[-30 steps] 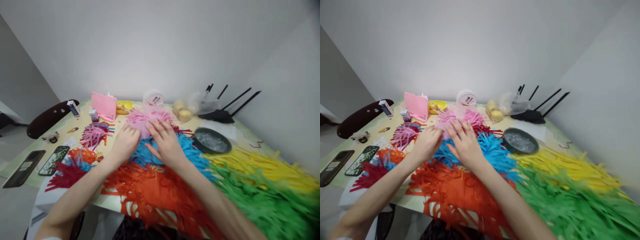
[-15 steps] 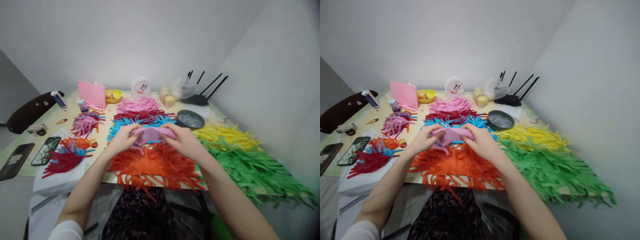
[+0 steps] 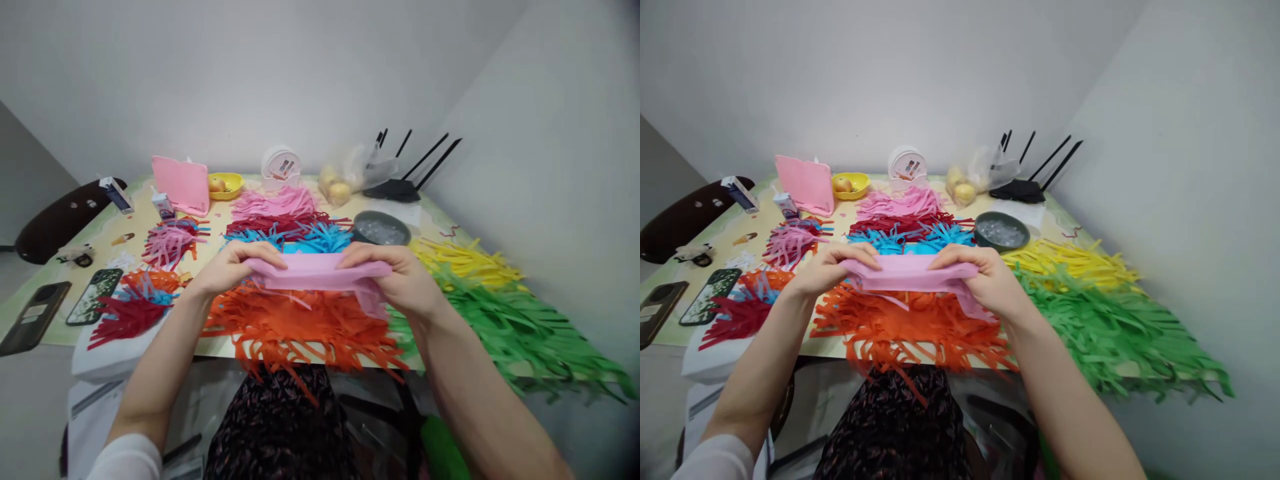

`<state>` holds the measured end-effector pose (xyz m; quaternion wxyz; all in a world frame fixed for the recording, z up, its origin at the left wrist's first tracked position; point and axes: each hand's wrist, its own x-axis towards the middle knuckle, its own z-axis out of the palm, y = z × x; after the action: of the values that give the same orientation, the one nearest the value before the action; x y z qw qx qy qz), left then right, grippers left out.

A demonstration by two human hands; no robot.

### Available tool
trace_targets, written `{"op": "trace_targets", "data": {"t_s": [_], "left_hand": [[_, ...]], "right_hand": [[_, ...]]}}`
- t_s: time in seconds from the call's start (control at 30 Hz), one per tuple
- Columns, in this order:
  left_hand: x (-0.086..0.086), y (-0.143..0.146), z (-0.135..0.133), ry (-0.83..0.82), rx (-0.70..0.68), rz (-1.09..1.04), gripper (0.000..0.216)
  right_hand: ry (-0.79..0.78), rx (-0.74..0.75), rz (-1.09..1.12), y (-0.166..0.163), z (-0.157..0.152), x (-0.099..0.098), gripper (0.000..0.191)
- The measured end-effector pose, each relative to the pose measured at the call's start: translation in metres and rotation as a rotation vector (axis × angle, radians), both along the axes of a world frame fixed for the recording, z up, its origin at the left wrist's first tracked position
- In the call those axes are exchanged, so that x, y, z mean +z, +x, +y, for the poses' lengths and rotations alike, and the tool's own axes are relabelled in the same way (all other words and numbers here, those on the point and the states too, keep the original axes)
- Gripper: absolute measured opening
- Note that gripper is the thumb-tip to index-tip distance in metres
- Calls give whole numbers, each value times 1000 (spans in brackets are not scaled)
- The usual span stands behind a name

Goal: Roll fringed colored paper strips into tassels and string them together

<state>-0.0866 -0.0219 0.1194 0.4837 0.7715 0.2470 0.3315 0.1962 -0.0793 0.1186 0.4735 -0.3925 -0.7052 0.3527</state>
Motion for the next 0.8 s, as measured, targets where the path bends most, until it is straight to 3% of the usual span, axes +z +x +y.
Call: {"op": "trace_targets", "data": {"t_s": [0.07,0.17,0.23,0.3,0.4,0.5,0.57,0.63,0.73,0.8], "left_hand": [[8,-8,2,0,-131,61,22],[15,-12,7,-70,-318,67,59],[16,-7,9,-165,-345,89,74],[15,4,10,-207,-262,191,61],[16,20,9,-134,-94,358,29],[19,29,9,-13,-37,463,26],[21,32,9,73,-46,531,24],[23,36,9,150,-59,583,21],[24,42,7,254,-50,635,21],[25,43,6,303,-65,659,25]], "right_hand": [[73,19,-50,2,0,2,18],[187,58,-145,0,-1,6,23],[245,73,-214,-2,-2,7,27],[289,76,-293,0,-3,9,27],[263,153,-479,14,-2,17,31],[117,277,-685,32,0,29,63],[48,260,-737,31,4,34,78],[35,189,-720,18,10,33,69],[28,125,-723,-13,17,23,29],[7,100,-752,-27,19,17,21]]}}
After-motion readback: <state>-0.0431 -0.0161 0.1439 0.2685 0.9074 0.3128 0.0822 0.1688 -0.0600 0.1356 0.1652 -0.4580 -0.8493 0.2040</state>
